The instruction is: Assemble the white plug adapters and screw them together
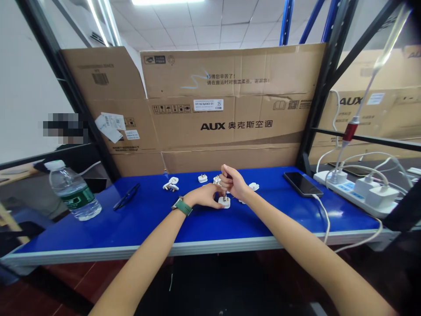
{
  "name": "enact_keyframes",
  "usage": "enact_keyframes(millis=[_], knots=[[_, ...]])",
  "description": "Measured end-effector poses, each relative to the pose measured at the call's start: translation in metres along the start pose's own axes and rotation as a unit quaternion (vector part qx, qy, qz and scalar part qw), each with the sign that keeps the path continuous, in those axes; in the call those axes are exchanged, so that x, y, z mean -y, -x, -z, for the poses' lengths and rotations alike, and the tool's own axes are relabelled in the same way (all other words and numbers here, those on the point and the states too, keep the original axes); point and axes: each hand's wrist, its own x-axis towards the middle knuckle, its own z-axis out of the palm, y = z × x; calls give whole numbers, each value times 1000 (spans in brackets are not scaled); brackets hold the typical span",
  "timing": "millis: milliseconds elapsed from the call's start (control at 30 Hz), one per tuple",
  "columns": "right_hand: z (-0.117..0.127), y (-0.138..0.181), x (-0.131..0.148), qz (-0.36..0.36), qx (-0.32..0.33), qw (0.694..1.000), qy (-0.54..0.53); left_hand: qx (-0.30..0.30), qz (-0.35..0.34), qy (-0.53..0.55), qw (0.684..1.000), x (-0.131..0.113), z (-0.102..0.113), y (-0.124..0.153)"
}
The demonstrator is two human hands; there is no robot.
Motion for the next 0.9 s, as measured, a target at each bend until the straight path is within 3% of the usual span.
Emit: enact_keyframes(millis=[567,767,900], knots=[[0,1,1,-11,16,999,28,0,-2,-5,1000,-3,1,0],[-2,0,0,-6,-2,998,69,-1,5,2,1000,-1,0,1],[-8,1,0,-1,-10,999,42,-2,10,0,1000,-1,0,1]])
